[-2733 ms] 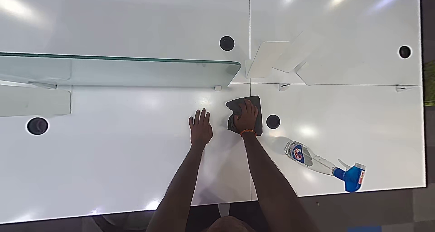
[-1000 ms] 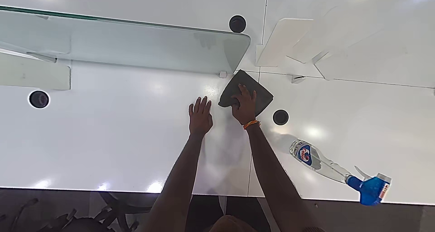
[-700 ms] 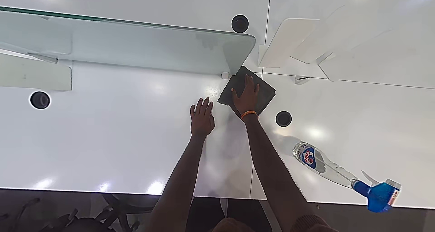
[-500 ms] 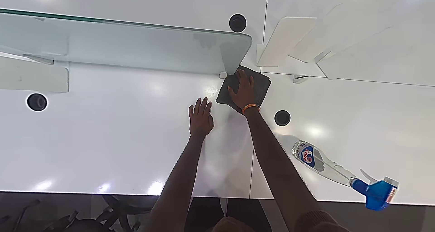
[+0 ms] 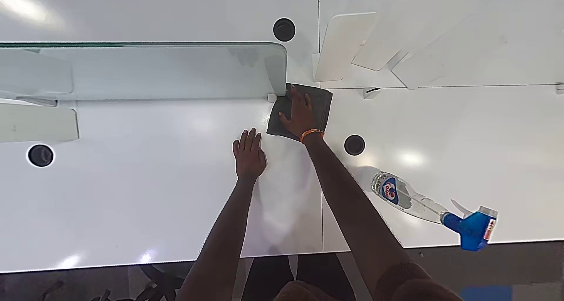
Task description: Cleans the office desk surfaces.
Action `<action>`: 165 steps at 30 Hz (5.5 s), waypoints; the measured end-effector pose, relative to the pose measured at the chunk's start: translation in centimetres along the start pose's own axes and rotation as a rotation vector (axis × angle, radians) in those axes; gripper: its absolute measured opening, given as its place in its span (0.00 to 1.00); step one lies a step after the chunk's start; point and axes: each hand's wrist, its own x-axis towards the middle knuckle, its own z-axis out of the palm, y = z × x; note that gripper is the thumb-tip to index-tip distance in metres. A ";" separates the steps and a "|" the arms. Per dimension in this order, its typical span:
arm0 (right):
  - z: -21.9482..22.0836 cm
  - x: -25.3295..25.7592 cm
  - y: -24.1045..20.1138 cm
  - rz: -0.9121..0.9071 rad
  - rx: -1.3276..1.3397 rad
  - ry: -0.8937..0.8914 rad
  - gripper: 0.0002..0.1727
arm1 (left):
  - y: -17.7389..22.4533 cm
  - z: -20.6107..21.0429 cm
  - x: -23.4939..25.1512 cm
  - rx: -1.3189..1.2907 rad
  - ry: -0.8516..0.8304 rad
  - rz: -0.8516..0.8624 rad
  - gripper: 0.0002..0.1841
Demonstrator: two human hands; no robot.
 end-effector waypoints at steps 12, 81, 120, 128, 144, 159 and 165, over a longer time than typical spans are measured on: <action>-1.1 -1.9 2.7 -0.048 -0.302 -0.121 0.39 | 0.0 0.1 0.0 -0.016 0.052 -0.005 0.28; 0.2 -4.4 0.6 0.150 -0.364 -0.090 0.40 | 0.0 -0.2 0.3 -0.031 0.048 -0.037 0.28; 4.0 -3.1 -5.0 0.305 -0.358 -0.010 0.41 | 0.0 -0.3 0.3 -0.027 0.027 -0.049 0.27; 2.8 -8.1 -4.6 0.076 -0.412 -0.199 0.37 | 0.1 -0.4 0.4 -0.084 0.004 -0.066 0.27; 5.5 -4.8 -7.5 -0.092 -0.337 0.001 0.33 | -0.2 -0.7 0.0 -0.208 0.073 -0.063 0.31; 6.3 -2.0 -10.2 0.026 -0.425 -0.121 0.44 | -0.3 -0.5 -0.1 -0.225 0.132 -0.058 0.36; 6.1 -2.1 -9.8 -0.002 -0.370 -0.102 0.43 | -0.4 -0.3 -0.3 -0.284 0.111 -0.073 0.34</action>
